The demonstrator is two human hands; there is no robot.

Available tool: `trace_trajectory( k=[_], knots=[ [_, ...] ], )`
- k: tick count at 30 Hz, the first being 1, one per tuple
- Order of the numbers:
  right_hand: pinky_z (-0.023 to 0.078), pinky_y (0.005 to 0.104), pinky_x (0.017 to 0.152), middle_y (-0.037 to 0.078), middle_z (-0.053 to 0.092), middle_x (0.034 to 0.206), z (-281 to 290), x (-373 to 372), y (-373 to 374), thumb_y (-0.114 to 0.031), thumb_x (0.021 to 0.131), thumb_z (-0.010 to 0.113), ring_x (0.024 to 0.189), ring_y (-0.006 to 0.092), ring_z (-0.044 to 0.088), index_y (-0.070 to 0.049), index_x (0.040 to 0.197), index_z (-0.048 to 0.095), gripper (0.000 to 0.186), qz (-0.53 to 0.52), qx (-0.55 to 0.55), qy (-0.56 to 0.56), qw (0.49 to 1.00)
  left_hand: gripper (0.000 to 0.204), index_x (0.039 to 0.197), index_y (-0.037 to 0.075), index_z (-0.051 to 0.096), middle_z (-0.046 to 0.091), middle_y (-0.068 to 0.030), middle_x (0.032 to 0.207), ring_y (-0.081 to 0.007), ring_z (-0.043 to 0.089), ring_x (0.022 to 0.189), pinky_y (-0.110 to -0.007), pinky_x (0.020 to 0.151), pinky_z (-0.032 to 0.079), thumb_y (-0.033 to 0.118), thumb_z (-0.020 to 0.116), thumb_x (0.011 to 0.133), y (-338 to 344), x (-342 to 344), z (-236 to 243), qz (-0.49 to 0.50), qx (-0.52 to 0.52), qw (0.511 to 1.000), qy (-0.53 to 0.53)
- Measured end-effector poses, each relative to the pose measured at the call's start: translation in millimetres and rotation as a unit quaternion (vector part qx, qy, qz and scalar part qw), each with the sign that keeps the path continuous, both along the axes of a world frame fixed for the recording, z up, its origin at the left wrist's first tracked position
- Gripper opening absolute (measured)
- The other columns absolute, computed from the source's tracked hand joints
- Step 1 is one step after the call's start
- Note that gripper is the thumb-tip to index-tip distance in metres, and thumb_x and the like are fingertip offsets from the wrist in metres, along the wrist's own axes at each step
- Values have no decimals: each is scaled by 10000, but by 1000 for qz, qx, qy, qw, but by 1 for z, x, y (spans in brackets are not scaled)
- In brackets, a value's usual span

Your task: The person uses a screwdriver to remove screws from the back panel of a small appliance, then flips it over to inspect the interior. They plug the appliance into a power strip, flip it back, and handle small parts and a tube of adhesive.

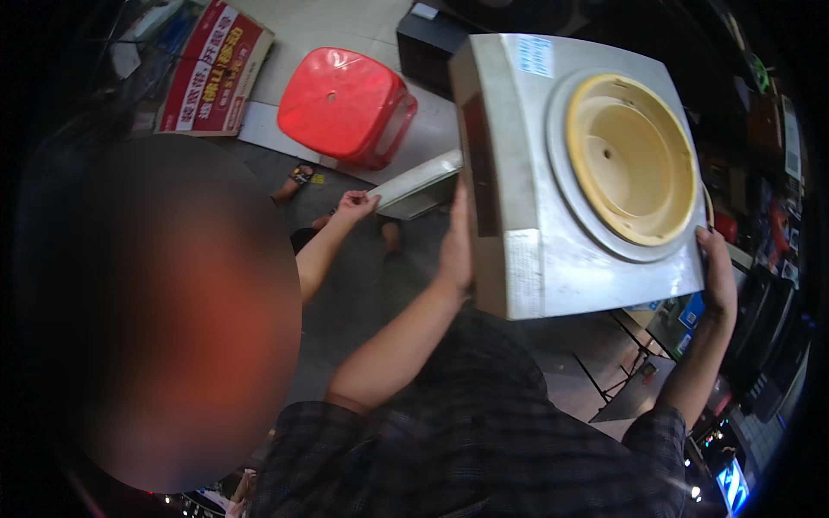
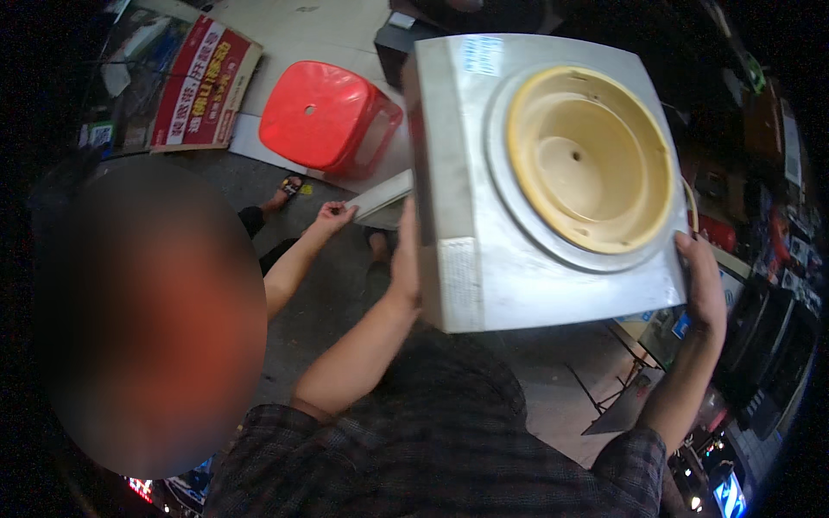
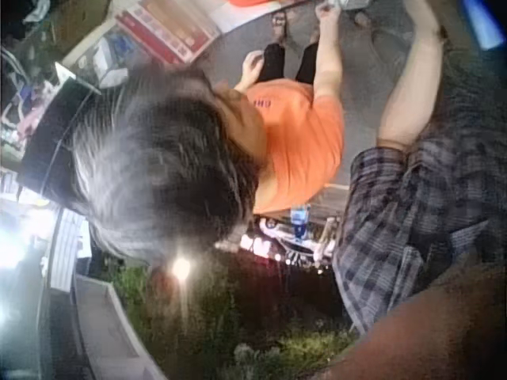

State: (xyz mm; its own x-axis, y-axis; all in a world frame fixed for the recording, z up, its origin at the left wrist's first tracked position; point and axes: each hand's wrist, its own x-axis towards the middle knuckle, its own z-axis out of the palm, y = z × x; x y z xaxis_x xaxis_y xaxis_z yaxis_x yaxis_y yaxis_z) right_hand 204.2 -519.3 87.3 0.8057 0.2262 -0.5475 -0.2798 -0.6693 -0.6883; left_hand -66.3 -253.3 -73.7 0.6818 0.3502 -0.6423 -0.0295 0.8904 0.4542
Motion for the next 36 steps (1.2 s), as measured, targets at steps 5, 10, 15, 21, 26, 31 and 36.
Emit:
trace_trajectory(
  k=[5, 10, 15, 21, 26, 31, 36],
  knots=[
    [458, 268, 935, 70, 692, 1143, 6, 20, -7, -470, 1062, 512, 1007, 119, 612, 17, 1295, 635, 554, 107, -112, -11, 988, 762, 1620, 20, 211, 402, -138, 1570, -238, 403, 1427, -334, 1186, 307, 569, 298, 1100, -19, 2, 2, -31, 70, 997, -24],
    [441, 258, 1016, 83, 670, 1287, -4, 16, -3, -446, 1095, 458, 1128, 125, 609, 14, 1397, 588, 565, 110, -52, -29, 992, 690, 1603, -18, 243, 376, -164, 1595, -289, 361, 1471, -382, 1218, 253, 481, 249, 1127, -29, 2, -8, -45, 273, 961, -9],
    [446, 277, 1033, 82, 661, 1309, -7, 20, -7, -464, 1087, 471, 1149, 137, 611, -10, 1438, 564, 581, 61, -95, -44, 993, 543, 1391, -64, 512, 445, -319, 1482, -438, 425, 1404, -453, 1183, 329, 372, 508, 1069, -4, -22, -67, -131, 467, 872, 66],
    [466, 306, 1037, 137, 627, 1379, -18, 11, 4, -516, 1058, 508, 1177, 175, 630, -35, 1507, 493, 658, 10, -75, -97, 992, 716, 1446, -88, 443, 500, -376, 1425, -479, 469, 1373, -506, 1189, 312, 496, 487, 1033, 18, -65, -216, -496, 456, 662, 328],
    [338, 328, 1180, 111, 491, 1555, -19, 19, -8, -451, 1069, 489, 1411, 214, 473, -49, 1559, 436, 636, 24, -74, -143, 987, 863, 1477, -63, 425, 588, -348, 1348, -466, 560, 1295, -492, 1143, 366, 659, 386, 1007, -29, -68, -265, -581, 371, 670, 277],
    [311, 323, 1198, 112, 450, 1586, -33, 23, -10, -409, 1079, 485, 1443, 210, 437, -22, 1576, 386, 638, -42, -38, -127, 990, 906, 1537, 101, 412, 544, -182, 1449, -332, 534, 1297, -446, 1133, 368, 797, 265, 976, -74, -55, -280, -380, -40, 893, 239],
    [263, 336, 1228, 112, 388, 1628, -28, 31, -17, -406, 1084, 460, 1490, 214, 370, -25, 1587, 362, 639, -30, -62, -146, 987, 814, 1514, 179, 452, 570, -69, 1430, -239, 576, 1211, -444, 1055, 430, 786, 355, 981, -124, -35, -271, -189, -118, 973, 66]
  ],
)
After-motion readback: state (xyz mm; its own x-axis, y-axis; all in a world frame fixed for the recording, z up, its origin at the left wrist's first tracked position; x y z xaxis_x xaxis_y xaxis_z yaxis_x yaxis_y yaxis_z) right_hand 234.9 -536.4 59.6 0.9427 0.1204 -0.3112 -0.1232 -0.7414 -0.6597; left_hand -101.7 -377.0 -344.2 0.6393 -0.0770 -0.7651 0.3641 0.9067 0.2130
